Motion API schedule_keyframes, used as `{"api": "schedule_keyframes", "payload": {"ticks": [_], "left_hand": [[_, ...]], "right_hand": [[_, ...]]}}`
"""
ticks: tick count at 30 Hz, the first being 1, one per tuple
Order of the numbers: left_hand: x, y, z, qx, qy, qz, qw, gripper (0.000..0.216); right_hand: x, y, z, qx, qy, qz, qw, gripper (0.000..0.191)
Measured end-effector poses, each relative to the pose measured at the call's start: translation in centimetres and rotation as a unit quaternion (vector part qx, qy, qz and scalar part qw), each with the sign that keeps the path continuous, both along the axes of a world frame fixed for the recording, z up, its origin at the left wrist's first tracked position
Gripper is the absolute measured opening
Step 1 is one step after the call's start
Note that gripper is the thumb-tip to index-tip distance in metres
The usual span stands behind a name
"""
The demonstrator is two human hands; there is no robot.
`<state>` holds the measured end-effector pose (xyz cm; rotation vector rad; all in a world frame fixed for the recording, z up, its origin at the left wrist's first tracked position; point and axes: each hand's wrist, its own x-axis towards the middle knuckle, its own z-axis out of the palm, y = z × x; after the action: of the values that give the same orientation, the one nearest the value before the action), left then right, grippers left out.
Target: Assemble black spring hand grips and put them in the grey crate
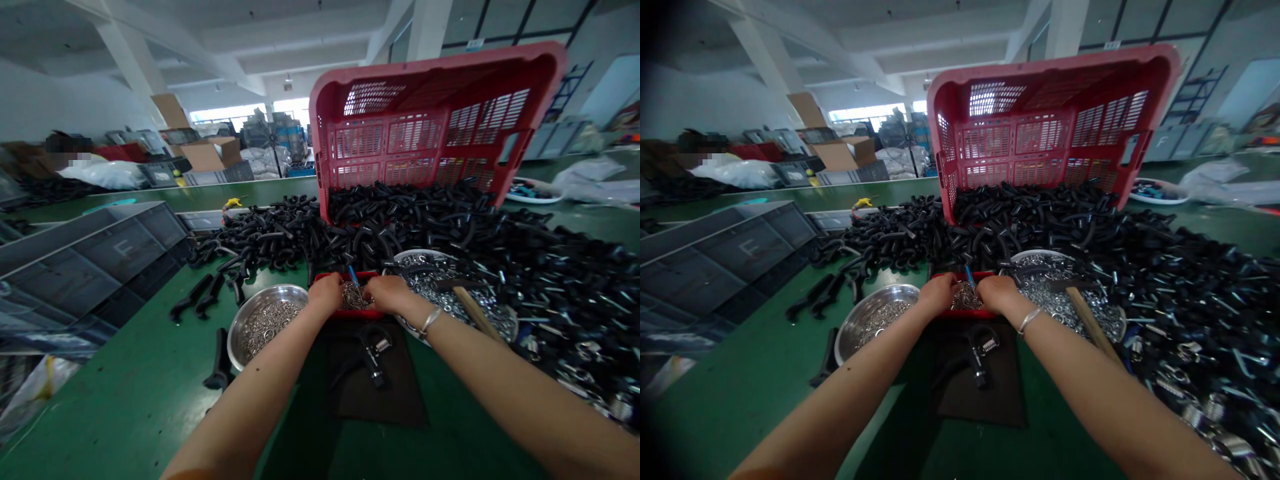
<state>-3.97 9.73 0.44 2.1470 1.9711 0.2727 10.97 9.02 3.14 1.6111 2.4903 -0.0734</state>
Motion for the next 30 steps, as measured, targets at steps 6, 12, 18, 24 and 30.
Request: {"api": "schedule_keyframes", "payload": {"ticks": [6,12,18,24,30], "left_hand": [[-1.1,-2.3,1.7,0.015,-0.062,-0.053,0.997,0.023],[-1.9,-7.3,1.6,0.013,-0.207,-0.090,0.974,0.019],[-1.2,-10.3,0.2,-0.023,-0.239,-0.127,0.962,0.018],[0.2,-9.8,-0.3,0.010,-0.141,-0.071,0.987,0.022],[0.9,-9.4,-0.5,-0.019,-0.112,-0.060,0.992,0.025]], "right_hand": [[-0.5,-0.3,-0.4,0.010,0.010,-0.001,1.000,0.022],[-0.9,-0.1,-1.3,-0.004,0.048,-0.001,0.999,0.020],[-1.0,0.3,-1.6,0.010,0.131,-0.012,0.991,0.016],[1.3,-1.2,-1.1,0.032,0.265,-0.057,0.962,0.021],[3.8,-5.0,-1.5,-0.016,0.376,-0.101,0.921,0.019]]}}
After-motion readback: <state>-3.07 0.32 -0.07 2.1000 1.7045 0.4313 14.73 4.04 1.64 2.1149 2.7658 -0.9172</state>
